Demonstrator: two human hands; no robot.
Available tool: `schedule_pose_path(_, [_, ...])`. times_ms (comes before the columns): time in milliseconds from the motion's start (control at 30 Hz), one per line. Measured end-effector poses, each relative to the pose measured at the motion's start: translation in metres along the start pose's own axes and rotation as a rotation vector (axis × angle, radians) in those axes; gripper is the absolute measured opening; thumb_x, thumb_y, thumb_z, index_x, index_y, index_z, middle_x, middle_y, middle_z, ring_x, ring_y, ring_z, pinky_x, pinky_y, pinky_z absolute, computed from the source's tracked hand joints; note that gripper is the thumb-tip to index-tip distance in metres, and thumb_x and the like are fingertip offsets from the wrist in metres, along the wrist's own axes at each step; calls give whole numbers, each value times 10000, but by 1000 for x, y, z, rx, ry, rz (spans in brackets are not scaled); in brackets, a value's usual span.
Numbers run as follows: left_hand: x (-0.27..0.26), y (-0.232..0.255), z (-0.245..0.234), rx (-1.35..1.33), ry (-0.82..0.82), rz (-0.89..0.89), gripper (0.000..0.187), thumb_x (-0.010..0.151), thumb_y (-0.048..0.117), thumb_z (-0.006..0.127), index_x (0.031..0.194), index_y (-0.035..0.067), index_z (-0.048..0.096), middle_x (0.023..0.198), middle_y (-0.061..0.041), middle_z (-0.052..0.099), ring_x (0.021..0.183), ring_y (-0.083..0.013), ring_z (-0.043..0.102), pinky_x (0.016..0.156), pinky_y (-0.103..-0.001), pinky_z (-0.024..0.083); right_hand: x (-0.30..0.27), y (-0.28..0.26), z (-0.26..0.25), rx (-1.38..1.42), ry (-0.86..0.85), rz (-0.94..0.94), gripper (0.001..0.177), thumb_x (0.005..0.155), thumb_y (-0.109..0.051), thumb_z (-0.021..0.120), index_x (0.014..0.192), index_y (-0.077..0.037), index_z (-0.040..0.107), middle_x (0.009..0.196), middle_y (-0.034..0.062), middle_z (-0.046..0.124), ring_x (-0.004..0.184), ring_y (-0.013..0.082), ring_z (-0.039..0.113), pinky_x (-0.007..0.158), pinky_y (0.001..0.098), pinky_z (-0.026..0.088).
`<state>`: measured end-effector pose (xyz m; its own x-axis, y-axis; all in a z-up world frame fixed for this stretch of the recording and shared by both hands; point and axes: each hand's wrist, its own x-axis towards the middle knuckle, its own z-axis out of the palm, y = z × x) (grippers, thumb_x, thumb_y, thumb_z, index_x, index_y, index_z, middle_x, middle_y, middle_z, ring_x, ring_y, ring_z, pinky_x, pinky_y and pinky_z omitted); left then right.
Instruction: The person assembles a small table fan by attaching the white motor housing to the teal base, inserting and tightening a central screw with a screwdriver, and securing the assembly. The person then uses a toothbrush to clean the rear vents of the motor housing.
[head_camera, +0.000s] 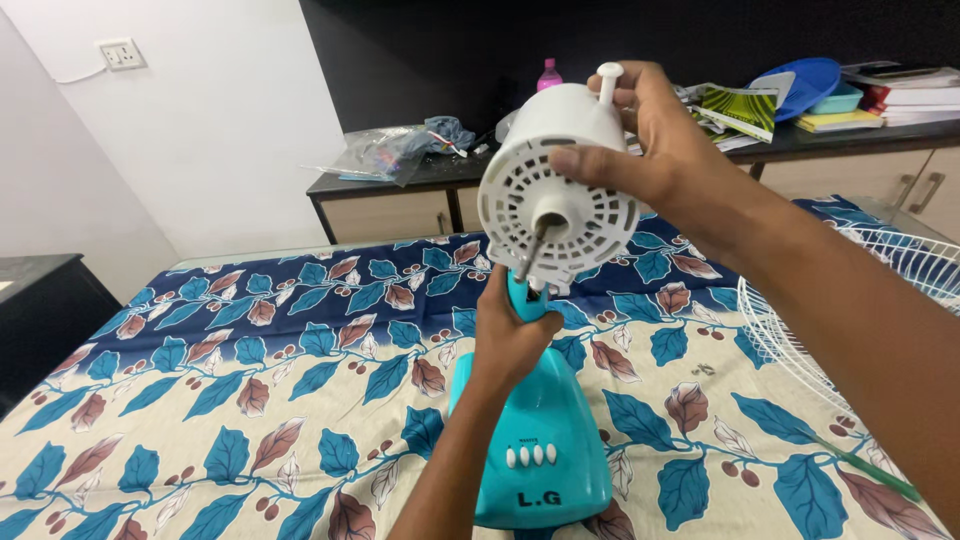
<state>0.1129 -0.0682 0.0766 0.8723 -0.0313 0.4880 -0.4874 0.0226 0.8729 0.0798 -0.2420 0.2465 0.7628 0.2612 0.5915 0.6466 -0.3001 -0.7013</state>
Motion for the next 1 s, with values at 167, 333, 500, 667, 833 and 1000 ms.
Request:
schedule_pose_path(167, [4,-23,-11,-180,-120,84,490,652,-104,707,1116,14,602,929,-38,651,809,-125,644,707,-285,542,5,-9,31,11,46,76,1113,708,-545,861,1450,-20,220,1265,303,542,1165,417,675,888,440,603])
schedule_pose_path(333, [-11,-48,-29,-81,-133,55,337,670,-95,723,991,-14,663,873,-50,673,785,-143,658,676,-296,532,-1,-4,61,-265,138,-144,1090,753,-559,889,1399,68,273,1310,279,429,1291,400,569,997,443,594])
schedule_pose_path(500, [-19,-38,-35,-78,-139,10,358,714,-10,741,1064,-3,661,922,-66,709,828,-165,693,727,-324,565,-14,-8,73,-284,141,-109,1194,740,-628,827,1467,74,191,1333,281,378,1318,429,504,948,429,583])
schedule_pose_path(667, [-26,8,-41,275,129,521,1195,587,266,949,1529,36,251,1481,-197,364,1374,-319,413,1127,-432,438,-29,-15,72,-284,157,-111,1198,793,-646,810,1506,77,175,1376,270,371,1368,410,499,1002,438,548])
schedule_pose_path(833, [-39,51,-41,158,165,746,1334,716,353,1021,1654,154,94,1677,-121,219,1553,-275,358,1278,-412,424,-45,-12,72,-226,143,-193,1036,909,-682,619,1571,11,226,1473,231,358,1460,347,437,1141,455,476])
schedule_pose_path(1000, [-36,66,-39,188,147,700,1232,700,308,1038,1621,128,240,1554,-104,394,1436,-236,478,1193,-386,480,-66,21,62,124,296,-141,717,1047,-676,327,1450,-90,418,1345,94,538,1210,170,550,991,344,484])
